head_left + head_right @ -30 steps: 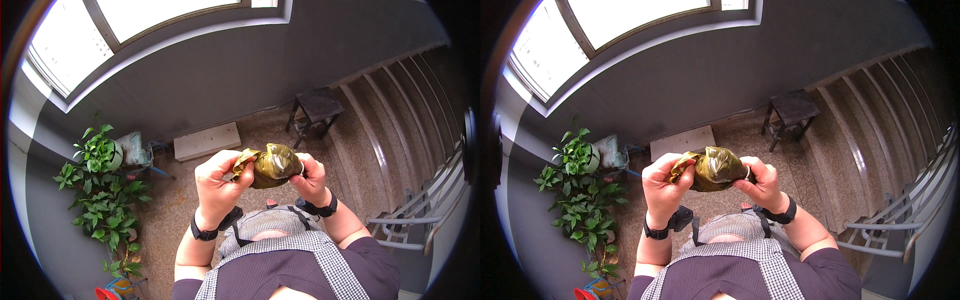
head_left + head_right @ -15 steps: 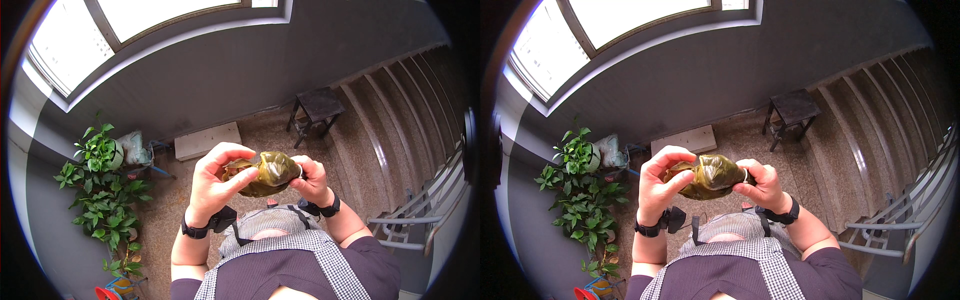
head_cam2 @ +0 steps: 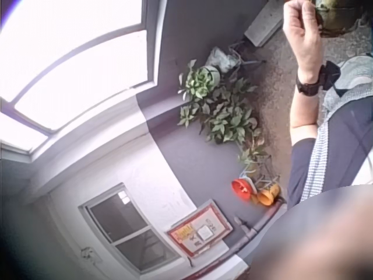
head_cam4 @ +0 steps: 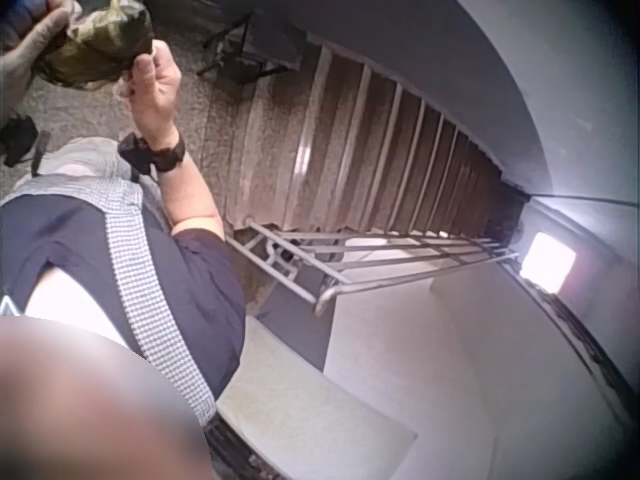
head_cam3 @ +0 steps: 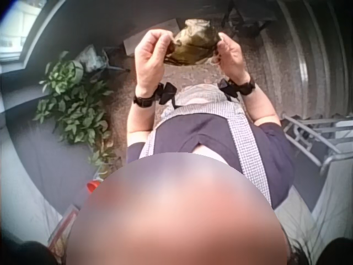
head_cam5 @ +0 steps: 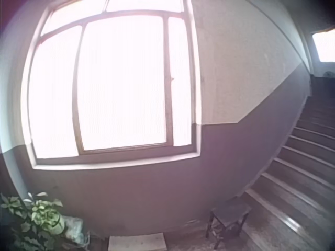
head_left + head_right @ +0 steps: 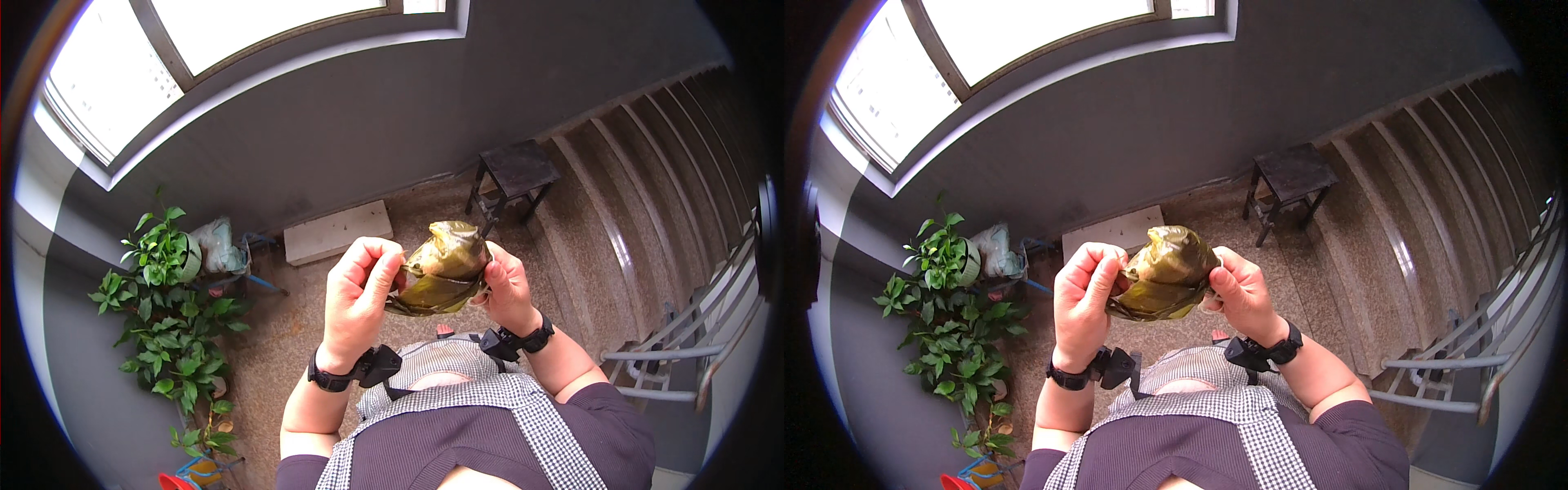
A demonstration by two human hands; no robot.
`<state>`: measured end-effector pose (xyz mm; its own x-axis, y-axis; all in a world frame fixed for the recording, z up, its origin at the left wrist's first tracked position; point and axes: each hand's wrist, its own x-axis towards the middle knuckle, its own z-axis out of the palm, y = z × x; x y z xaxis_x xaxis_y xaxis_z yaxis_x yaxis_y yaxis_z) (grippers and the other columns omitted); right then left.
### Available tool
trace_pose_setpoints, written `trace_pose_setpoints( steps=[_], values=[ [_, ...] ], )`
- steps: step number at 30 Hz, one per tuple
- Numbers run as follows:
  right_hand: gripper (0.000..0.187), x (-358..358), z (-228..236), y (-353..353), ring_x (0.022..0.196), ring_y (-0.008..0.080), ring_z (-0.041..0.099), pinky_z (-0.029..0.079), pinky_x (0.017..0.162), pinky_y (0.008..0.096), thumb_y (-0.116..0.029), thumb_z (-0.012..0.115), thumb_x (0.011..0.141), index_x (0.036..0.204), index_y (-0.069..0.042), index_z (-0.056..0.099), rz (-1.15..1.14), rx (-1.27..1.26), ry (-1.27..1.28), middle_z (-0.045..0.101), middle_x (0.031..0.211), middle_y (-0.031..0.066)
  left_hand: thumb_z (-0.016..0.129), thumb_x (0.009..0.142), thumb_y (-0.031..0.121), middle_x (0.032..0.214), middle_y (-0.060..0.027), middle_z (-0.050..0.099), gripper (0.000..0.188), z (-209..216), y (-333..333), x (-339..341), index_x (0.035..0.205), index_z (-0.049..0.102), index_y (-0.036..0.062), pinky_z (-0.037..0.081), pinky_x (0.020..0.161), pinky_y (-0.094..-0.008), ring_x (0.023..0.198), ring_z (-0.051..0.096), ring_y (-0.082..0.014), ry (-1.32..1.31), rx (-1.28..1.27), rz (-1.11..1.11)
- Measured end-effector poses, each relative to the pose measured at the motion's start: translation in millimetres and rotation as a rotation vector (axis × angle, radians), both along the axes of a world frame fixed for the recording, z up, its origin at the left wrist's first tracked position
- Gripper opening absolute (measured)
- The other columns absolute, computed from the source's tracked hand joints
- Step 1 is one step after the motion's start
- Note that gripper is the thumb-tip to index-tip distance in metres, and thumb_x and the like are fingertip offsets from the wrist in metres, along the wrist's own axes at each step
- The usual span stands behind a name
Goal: Unwrapping a leaf-wrapped rice dumpling (zongzi) and showing the contents.
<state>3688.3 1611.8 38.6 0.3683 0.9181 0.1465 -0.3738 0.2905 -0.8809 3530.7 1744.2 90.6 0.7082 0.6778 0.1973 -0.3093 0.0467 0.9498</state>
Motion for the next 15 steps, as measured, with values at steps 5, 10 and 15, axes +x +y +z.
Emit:
trace_pose_setpoints(
  steps=[5, 10, 15],
  values=[
    [0.044, -5.1, 7.8, 2.4, 0.059, 0.0004, 0.04, 0.031, 0.048, 0.0163, -0.043, 0.054, 0.092, 0.11, -0.003, 0.054, -0.052, -0.065, 0.01, 0.054, 0.079, -0.0031, 0.052, 0.095, 0.011, 0.081, 0.0008, 0.056, 0.011, -2.5, -7.2, 1.8, 0.095, 0.054, 0.0013, 0.043, 0.068, -0.0189, 0.073, 0.052, -0.0051, -0.045, -0.014, 0.013],
    [0.044, 0.9, 4.1, -0.4, 0.061, 0.0004, 0.042, 0.034, 0.051, 0.0161, -0.042, 0.054, 0.092, 0.112, -0.003, 0.053, -0.055, 0.009, -0.067, 0.054, 0.08, -0.0035, 0.049, 0.097, 0.02, 0.081, 0.0018, 0.055, 0.017, 3.5, -3.5, -2.9, 0.096, 0.055, 0.0037, 0.041, 0.07, -0.0183, 0.075, 0.051, -0.0055, -0.022, -0.241, -0.138],
    [0.042, 1.0, 0.6, -2.8, 0.058, 0.0014, 0.039, 0.032, 0.05, 0.0168, -0.041, 0.053, 0.093, 0.11, -0.002, 0.054, -0.049, 0.011, -0.209, 0.053, 0.077, -0.0032, 0.051, 0.097, 0.02, 0.081, 0.0033, 0.054, 0.015, -7.1, 1.6, -2.6, 0.091, 0.054, 0.0059, 0.038, 0.067, -0.0171, 0.075, 0.047, -0.0022, 0.05, -0.175, -0.222]
  ],
)
